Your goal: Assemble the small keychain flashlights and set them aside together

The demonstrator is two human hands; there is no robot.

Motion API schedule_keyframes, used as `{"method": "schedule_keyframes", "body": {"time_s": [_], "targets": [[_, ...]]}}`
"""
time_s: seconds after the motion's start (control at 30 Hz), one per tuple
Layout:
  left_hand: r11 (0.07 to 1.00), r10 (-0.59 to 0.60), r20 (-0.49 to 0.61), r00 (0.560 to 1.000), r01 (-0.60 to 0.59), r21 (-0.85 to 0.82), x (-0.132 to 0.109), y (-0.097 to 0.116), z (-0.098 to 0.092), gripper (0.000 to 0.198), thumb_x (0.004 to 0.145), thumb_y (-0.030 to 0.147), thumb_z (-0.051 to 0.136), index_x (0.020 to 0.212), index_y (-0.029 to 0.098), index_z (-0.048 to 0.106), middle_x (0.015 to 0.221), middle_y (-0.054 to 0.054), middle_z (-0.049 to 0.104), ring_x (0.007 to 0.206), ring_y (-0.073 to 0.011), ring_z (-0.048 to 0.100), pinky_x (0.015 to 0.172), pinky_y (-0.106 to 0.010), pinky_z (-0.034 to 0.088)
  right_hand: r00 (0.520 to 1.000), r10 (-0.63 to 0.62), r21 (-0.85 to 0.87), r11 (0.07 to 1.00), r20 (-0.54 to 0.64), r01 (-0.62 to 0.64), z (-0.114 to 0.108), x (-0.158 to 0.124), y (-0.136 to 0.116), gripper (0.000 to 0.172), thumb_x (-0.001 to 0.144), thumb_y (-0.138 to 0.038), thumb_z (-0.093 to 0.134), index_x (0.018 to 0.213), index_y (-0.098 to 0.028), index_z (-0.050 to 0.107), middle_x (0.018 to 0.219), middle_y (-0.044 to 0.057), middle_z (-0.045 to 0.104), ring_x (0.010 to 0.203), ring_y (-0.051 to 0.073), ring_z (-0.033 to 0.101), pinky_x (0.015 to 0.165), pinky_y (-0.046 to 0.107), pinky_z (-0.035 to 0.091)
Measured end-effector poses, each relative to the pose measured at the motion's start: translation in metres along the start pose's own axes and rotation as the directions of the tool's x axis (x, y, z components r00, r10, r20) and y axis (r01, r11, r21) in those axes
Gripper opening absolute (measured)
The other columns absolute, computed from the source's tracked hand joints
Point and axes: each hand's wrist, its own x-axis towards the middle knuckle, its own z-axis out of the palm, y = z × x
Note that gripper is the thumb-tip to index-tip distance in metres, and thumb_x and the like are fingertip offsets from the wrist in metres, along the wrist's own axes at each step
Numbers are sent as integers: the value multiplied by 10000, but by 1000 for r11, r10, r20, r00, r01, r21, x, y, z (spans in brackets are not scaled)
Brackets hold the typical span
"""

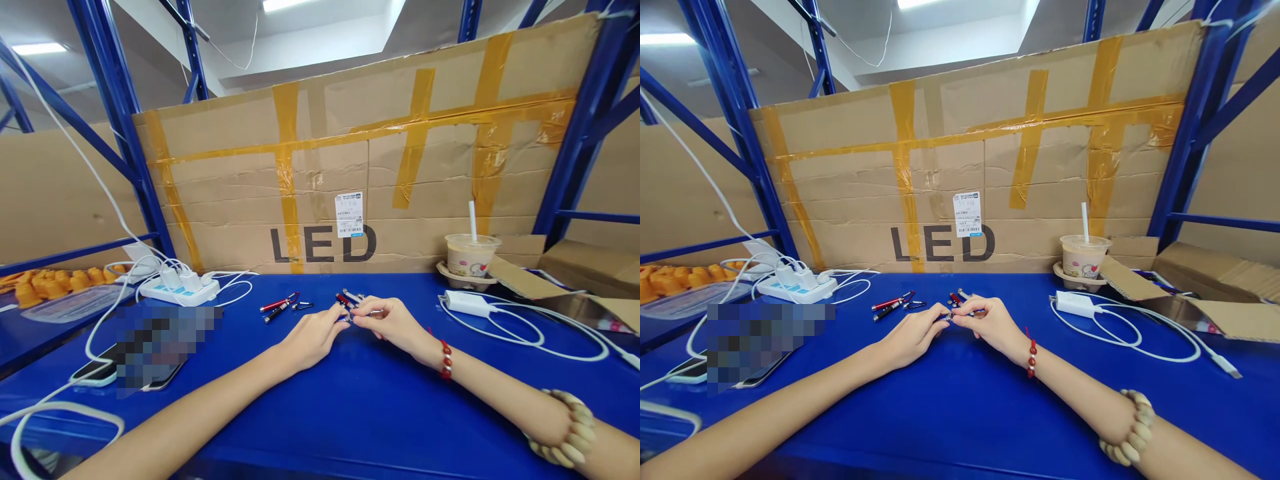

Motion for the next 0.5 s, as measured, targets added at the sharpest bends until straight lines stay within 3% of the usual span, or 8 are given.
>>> {"method": "schedule_keyframes", "body": {"time_s": [0.2,0.33,0.5], "targets": [[997,23,-13,1000,-24,-67,-2,3,1,113,907,267,314,906,180,385,937,-47,603,853,-166,594,707,-243,430,999,-29,0,1000,27,30,0,-2,-4,303,555,-403,718,592,-119,618,729,18,516,407,20,414,335,184,304],[997,70,-40,997,-72,-38,-4,1,3,100,901,261,333,870,180,383,978,-58,604,903,-182,592,719,-254,441,997,-73,-35,997,38,74,1,-3,0,285,589,-387,702,615,-114,625,729,14,504,395,14,400,356,199,319],[991,136,-112,984,-134,22,-4,-3,6,103,896,253,352,859,174,406,959,-62,615,903,-184,596,707,-252,455,993,-120,-121,985,8,120,2,-5,-1,254,613,-358,687,577,-116,617,696,29,527,517,61,446,451,214,348]]}}
